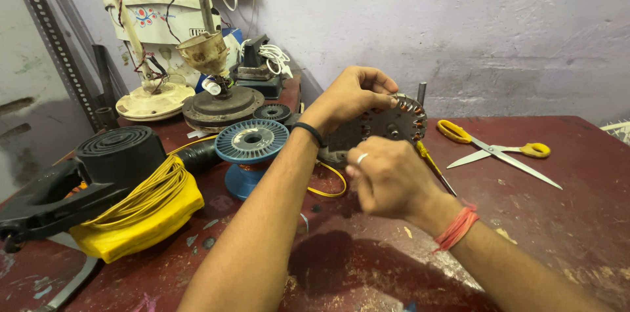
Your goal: The person uses a yellow-handled screwdriver to adjust copper windings on a motor stator. They repeatedly insert the tool into the slots, push down the coils, and rotate the stator to access different sections.
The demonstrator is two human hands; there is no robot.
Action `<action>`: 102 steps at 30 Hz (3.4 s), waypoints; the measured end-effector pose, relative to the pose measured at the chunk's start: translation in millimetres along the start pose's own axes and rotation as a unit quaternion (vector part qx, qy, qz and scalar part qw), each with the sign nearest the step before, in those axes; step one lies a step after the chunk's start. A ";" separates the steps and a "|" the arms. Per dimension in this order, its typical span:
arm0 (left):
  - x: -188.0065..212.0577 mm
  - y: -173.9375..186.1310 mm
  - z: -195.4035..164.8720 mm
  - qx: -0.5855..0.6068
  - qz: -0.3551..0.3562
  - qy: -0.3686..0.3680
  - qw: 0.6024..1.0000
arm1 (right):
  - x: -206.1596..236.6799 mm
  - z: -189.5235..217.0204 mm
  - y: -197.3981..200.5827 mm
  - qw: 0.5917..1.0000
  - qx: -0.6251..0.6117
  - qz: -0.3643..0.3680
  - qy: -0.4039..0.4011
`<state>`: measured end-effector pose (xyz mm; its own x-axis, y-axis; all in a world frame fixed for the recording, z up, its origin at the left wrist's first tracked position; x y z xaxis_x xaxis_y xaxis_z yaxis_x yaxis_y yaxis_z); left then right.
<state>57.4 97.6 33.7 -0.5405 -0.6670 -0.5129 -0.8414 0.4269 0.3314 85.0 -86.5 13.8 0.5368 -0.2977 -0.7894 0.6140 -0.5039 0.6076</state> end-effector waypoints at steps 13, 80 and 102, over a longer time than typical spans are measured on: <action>29.9 40.3 -37.9 -0.198 -0.041 0.148 0.968 | 6.7 54.8 -29.0 0.993 -0.060 0.062 0.076; 5.9 -12.1 18.9 0.193 -0.042 0.243 0.950 | -4.4 -38.9 21.6 0.981 0.143 -0.093 -0.091; -1.8 -3.2 48.4 0.269 -0.135 0.216 0.929 | 2.0 -38.9 30.9 0.983 0.073 -0.146 -0.088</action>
<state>61.0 127.1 -4.8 -0.3568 -0.9269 -0.1163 -0.8882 0.3752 -0.2652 127.5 -71.1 34.4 0.2336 -0.2513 -0.9393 0.6314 -0.6955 0.3431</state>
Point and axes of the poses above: each hand's wrist, its own x-axis away from the middle knuckle, its own y-axis out of the back of the hand, z = x × y, the point moved 9 cm from there along -x, towards the middle knuckle, and after that the axes turned 4 degrees about -y, right-handed, at the moved point
